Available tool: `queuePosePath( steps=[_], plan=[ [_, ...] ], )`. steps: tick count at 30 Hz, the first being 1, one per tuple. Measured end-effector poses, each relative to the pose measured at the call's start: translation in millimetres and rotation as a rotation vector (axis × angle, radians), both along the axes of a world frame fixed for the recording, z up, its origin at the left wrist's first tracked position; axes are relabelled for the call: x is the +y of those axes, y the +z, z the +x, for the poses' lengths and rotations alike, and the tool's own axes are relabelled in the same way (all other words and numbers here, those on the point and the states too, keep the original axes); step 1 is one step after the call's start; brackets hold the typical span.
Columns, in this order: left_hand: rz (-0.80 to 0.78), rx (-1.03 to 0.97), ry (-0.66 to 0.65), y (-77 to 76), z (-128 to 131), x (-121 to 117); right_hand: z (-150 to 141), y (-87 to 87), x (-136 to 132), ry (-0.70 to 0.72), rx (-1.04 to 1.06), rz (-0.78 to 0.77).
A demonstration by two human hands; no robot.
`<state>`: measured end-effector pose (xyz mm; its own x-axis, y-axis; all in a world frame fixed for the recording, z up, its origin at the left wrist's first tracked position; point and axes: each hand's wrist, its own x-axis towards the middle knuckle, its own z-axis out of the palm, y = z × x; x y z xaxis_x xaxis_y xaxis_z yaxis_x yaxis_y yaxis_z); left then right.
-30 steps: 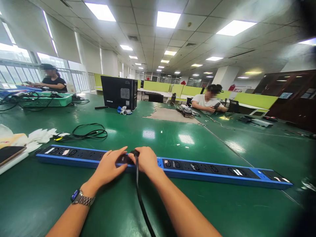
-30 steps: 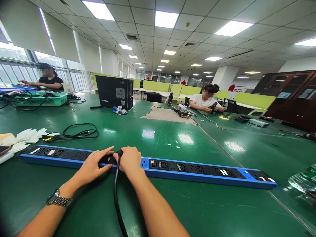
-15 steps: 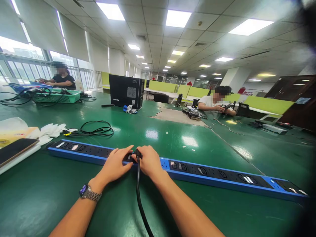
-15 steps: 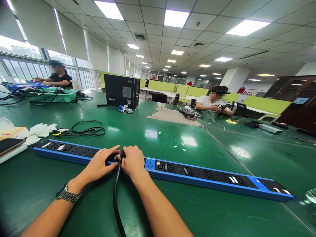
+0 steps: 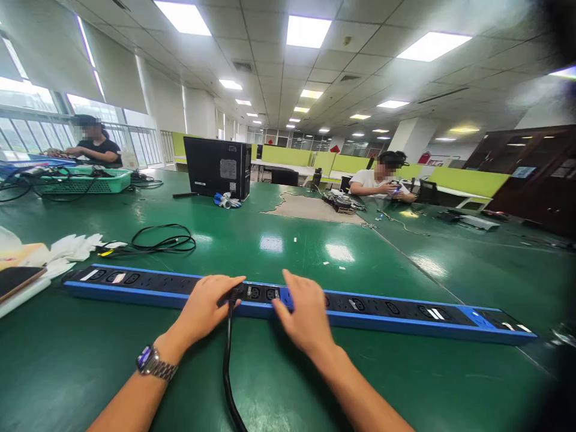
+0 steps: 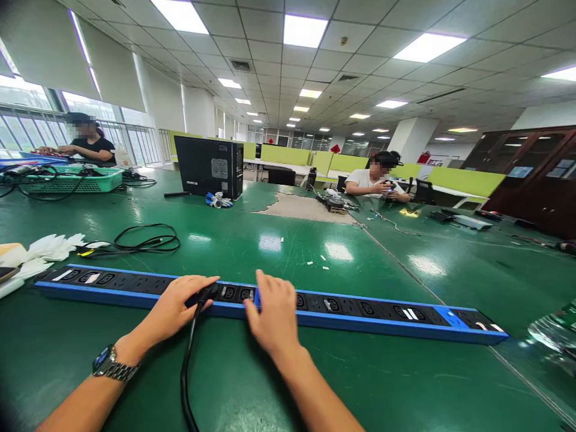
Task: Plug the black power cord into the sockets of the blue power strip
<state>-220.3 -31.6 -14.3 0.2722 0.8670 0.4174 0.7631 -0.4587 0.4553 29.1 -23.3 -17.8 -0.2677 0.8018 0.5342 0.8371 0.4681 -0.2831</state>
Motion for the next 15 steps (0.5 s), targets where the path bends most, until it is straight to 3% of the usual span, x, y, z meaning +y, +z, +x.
queuePosePath(
  steps=[3, 6, 12, 15],
  plan=[
    [0.05, -0.138, 0.034, 1.5, 8.0, 1.1, 68.4, -17.6, 10.7, -0.208, 0.109, 0.092],
    [0.131, -0.309, 0.081, 6.7, 31.5, 1.6, 102.3, -29.1, 15.5, -0.275, 0.132, 0.074],
    [0.012, -0.135, -0.054, 1.8, 111.5, 13.2, 94.6, -28.4, 11.5, -0.313, 0.151, 0.015],
    [-0.041, -0.062, -0.036, 3.3, 126.1, 16.1, 93.9, -26.6, 8.4, -0.275, 0.181, 0.008]
  ],
)
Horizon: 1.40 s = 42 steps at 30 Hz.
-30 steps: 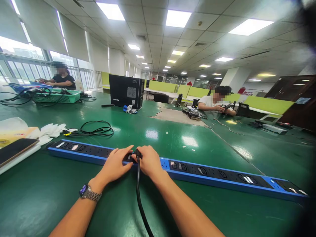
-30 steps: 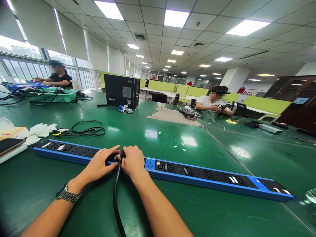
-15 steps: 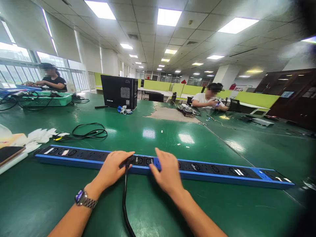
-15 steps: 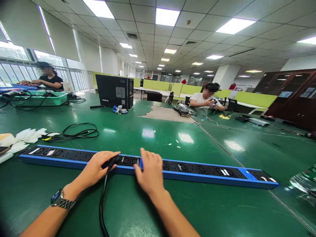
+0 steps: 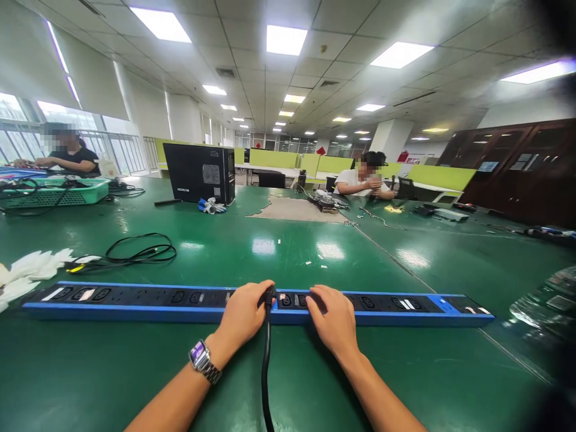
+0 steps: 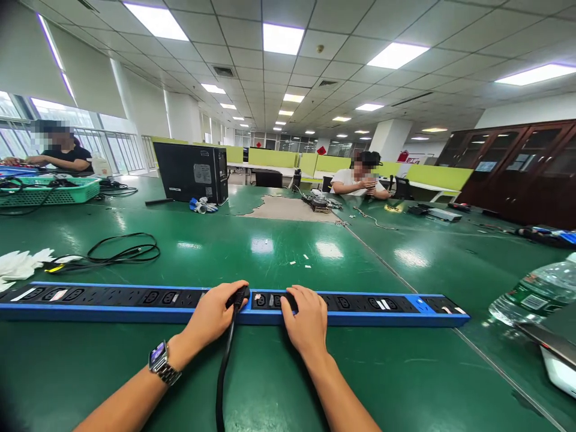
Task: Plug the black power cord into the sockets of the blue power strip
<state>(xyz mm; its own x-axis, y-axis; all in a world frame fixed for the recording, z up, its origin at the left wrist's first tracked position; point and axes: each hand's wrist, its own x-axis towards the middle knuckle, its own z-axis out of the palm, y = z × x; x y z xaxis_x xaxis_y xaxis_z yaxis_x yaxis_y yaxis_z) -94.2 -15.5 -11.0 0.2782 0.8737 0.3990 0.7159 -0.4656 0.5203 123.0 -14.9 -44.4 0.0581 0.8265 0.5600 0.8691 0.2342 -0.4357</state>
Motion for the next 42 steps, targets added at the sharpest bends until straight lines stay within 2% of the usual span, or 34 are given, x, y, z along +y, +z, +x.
queuePosePath(
  steps=[5, 8, 11, 14, 16, 20, 23, 27, 31, 33, 36, 38, 42],
  plan=[
    [-0.047, 0.051, -0.003, 6.9, -6.7, -1.5, -6.7, 3.2, -7.9, 0.091, 0.059, 0.03],
    [-0.02, 0.076, -0.003, 2.0, -5.4, -0.7, -18.8, 8.8, -12.6, 0.182, 0.049, 0.051],
    [0.014, 0.16, -0.038, -3.2, -6.1, -2.3, -32.9, 16.0, -13.2, 0.34, -0.021, 0.061],
    [0.001, 0.23, -0.068, -2.1, -24.5, -7.3, -45.2, 19.5, -7.2, 0.455, -0.103, 0.028],
    [-0.02, 0.255, -0.017, 0.6, -49.9, -10.1, -51.0, 19.8, -1.2, 0.494, -0.11, 0.008],
    [-0.055, 0.297, 0.189, 0.7, -111.4, -10.9, -65.5, 26.2, 5.2, 0.465, 0.093, 0.099],
    [-0.059, 0.287, 0.218, -3.6, -136.1, -10.1, -93.2, 38.9, 0.7, 0.466, 0.128, 0.109],
    [-0.042, 0.243, 0.203, -5.7, -136.7, -11.4, -146.2, 50.3, -8.2, 0.531, -0.052, -0.064],
    [-0.093, 0.19, 0.184, -1.8, -133.4, -14.4, -180.6, 58.0, -8.2, 0.386, -0.189, -0.193],
    [-0.108, 0.16, 0.176, 1.1, -133.2, -15.4, -186.9, 64.1, -6.5, 0.359, -0.259, -0.246],
    [-0.122, 0.099, 0.143, 4.9, -132.9, -16.5, -187.7, 69.7, -5.0, 0.437, -0.294, -0.251],
    [-0.129, 0.072, 0.112, 6.7, -132.5, -17.6, -184.4, 68.1, -4.5, 0.457, -0.278, -0.239],
    [-0.146, 0.051, 0.074, 8.1, -131.1, -19.9, -174.2, 60.2, -0.2, 0.365, -0.242, -0.3]
  ],
)
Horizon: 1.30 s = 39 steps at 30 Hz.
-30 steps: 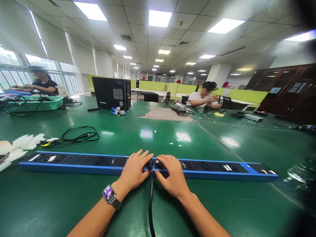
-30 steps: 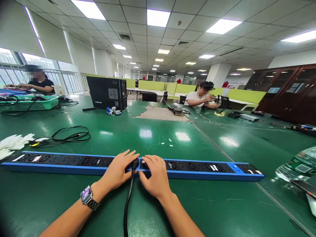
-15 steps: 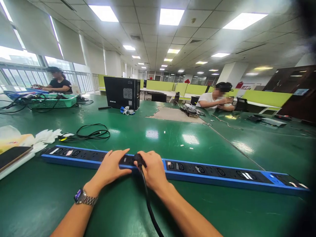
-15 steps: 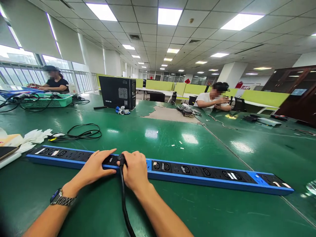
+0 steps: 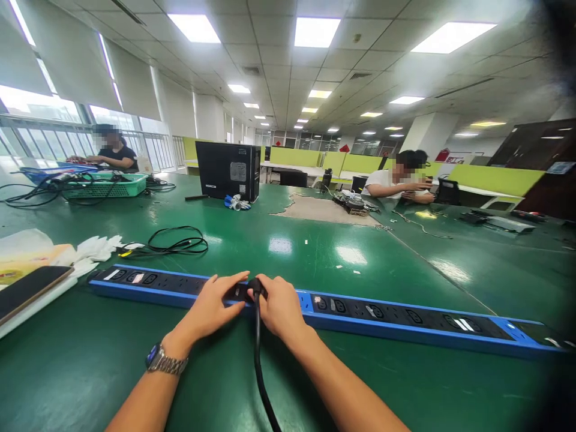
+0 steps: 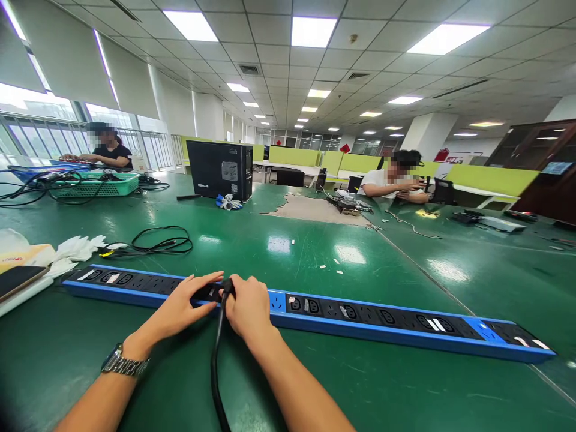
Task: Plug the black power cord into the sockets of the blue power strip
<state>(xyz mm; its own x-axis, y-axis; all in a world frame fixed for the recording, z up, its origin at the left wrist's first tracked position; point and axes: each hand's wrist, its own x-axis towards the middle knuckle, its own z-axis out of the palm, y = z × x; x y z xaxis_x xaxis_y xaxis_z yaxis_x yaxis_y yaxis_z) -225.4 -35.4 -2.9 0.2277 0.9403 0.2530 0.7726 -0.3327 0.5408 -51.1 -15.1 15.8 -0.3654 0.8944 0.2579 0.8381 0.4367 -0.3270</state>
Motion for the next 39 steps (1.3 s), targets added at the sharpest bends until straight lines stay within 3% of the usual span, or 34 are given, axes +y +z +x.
queuePosePath(
  steps=[4, 8, 12, 14, 17, 21, 24, 27, 29, 34, 36, 39],
  plan=[
    [0.004, 0.01, 0.007, -2.1, 1.9, 1.1, 1.6, 4.3, 8.1, 0.024, -0.048, -0.072],
    [0.046, -0.041, 0.036, -4.9, 1.2, 2.0, -3.6, 9.7, 9.7, 0.105, -0.14, -0.028],
    [0.053, -0.013, -0.008, -4.2, 1.3, -0.8, -1.5, -1.7, 1.3, 0.214, -0.109, 0.094],
    [0.053, 0.008, -0.028, -4.7, 2.4, -1.0, 8.1, -11.7, -2.3, 0.196, -0.045, 0.107],
    [0.105, 0.013, -0.037, -10.1, 3.2, 2.9, 43.4, -27.4, -3.2, 0.032, 0.029, 0.127],
    [0.255, -0.074, -0.085, -16.6, 1.0, 8.9, 127.2, -45.9, 2.7, -0.174, 0.116, 0.234],
    [0.355, -0.227, -0.071, -9.6, 9.8, 7.1, 186.7, -57.6, 8.1, -0.279, 0.183, 0.292],
    [0.414, -0.36, -0.045, 1.4, 47.6, 4.2, 215.2, -65.2, 9.6, -0.284, 0.317, 0.266],
    [0.373, -0.337, -0.117, 3.3, 89.1, 5.4, 217.8, -65.5, 8.3, -0.292, 0.472, 0.237],
    [0.187, -0.247, -0.185, -9.1, 193.7, 20.2, 220.5, -54.2, 3.9, -0.495, 0.845, 0.269],
    [0.156, -0.221, -0.181, -12.3, 218.2, 26.5, 230.0, -50.4, 3.6, -0.571, 0.907, 0.308],
    [0.132, -0.14, -0.179, -12.0, 233.3, 31.1, 244.4, -49.3, 4.9, -0.648, 0.964, 0.328]
  ],
)
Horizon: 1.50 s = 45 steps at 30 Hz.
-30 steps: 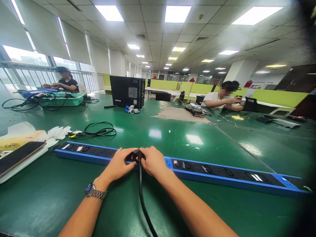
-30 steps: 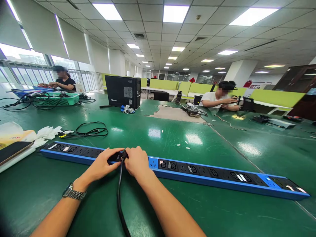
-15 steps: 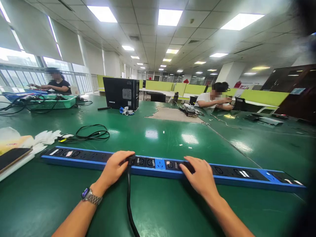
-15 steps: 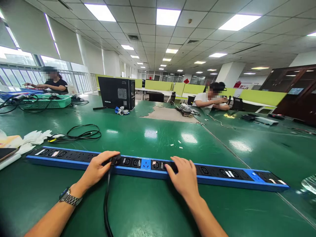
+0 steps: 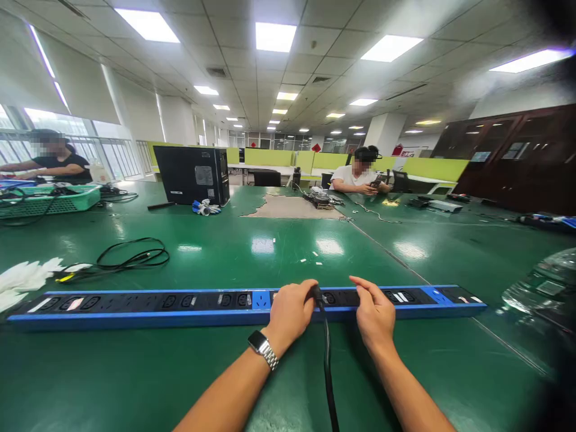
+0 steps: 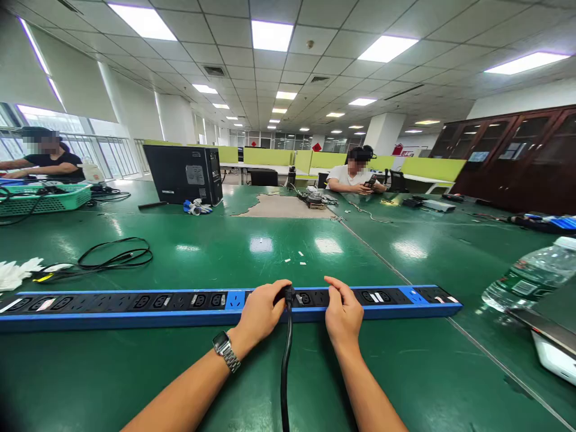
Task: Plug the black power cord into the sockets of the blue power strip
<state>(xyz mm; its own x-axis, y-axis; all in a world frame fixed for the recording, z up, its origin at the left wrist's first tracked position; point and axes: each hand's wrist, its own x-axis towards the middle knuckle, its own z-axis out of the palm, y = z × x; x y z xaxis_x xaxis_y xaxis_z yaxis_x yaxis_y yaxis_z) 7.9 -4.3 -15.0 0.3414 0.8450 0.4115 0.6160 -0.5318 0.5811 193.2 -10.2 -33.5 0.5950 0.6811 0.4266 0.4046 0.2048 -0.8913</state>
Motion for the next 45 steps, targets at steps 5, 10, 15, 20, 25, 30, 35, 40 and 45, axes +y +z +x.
queuePosePath(
  steps=[5, 10, 15, 20, 25, 30, 35, 40, 45],
  plan=[
    [0.025, 0.09, -0.047, 4.1, -6.2, -1.1, 0.8, -4.4, 1.8, 0.049, -0.008, -0.006],
    [0.087, 0.174, -0.113, 9.4, -3.1, 0.8, -8.5, -6.5, 2.2, 0.151, -0.091, -0.042],
    [0.069, 0.252, -0.106, 9.7, 9.6, 4.3, -5.9, -5.5, -0.4, 0.226, -0.162, -0.065],
    [0.131, 0.302, -0.072, 9.5, -27.1, -2.0, -7.8, -1.8, -3.8, 0.517, -0.571, -0.09],
    [0.121, 0.333, 0.2, 5.1, -121.4, -8.8, -19.9, 3.1, -0.8, 0.511, -0.698, -0.058],
    [0.056, 0.312, 0.243, -5.3, -157.9, -11.8, -63.3, 21.7, -2.0, 0.392, -0.503, 0.065],
    [0.083, 0.285, 0.252, -6.1, -150.1, -15.2, -130.8, 21.2, -4.9, 0.592, -0.717, -0.092],
    [0.069, 0.279, 0.247, -3.9, -152.7, -17.2, -151.7, 16.3, -6.2, 0.567, -0.811, -0.181],
    [0.091, 0.154, 0.15, -1.2, -148.7, -17.9, -137.9, 13.3, -13.6, 0.476, -0.879, -0.225]
  ],
)
